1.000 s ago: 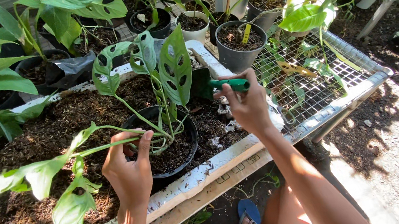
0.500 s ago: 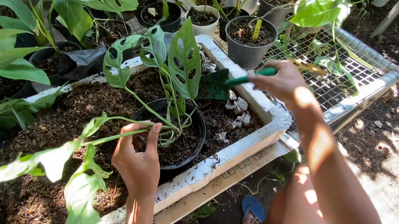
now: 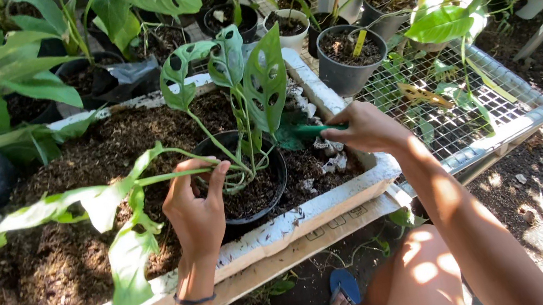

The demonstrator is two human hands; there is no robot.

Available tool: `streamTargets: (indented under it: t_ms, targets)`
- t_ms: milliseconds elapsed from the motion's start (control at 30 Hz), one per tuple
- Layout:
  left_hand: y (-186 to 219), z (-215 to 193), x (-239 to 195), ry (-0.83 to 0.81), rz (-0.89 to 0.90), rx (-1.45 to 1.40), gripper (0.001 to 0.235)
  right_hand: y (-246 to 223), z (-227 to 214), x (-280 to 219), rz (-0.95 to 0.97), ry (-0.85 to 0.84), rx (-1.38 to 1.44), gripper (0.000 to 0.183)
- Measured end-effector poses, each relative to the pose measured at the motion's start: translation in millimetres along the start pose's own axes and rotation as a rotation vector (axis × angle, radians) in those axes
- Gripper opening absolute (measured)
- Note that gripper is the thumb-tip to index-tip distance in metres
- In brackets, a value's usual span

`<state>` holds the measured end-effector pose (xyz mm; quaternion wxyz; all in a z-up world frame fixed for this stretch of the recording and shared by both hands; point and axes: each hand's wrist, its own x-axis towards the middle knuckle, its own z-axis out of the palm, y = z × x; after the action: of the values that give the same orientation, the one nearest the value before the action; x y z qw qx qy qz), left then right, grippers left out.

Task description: The person uses a green trowel to scoop soil from a white bin into a black plastic pot, positioning a Monstera plant inside and pressing the soil down by hand.

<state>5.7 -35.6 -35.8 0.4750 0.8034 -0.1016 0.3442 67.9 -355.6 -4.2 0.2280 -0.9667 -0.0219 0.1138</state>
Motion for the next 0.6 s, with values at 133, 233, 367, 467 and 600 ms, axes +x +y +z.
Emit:
streamTargets:
  t_ms: [133, 233, 367, 467, 600]
  targets:
    - [-1.0, 1.0, -1.6, 0.003, -0.017, -0.02, 0.019, -22.6, 38.1, 15.9, 0.003, 0.027, 0.214, 0.039]
    - [3.3, 0.4, 0.8, 0.013, -0.022, -0.036, 0.02, -4.3, 56.7, 39.3, 0.016, 0.053, 0.301, 0.041]
    - [6.3, -2.4, 1.9, 0.022, -0.034, -0.051, 0.019, 4.6, 45.9, 29.4, 0.067, 0.111, 0.564, 0.033]
    - [4.3, -0.8, 1.3, 0.019, -0.041, -0.05, 0.019, 7.9, 22.7, 5.9, 0.118, 0.091, 0.598, 0.031]
    - [5.8, -1.4, 2.8, 0.022, -0.06, -0.047, 0.02, 10.0, -6.1, -34.6, 0.063, 0.141, 0.613, 0.029]
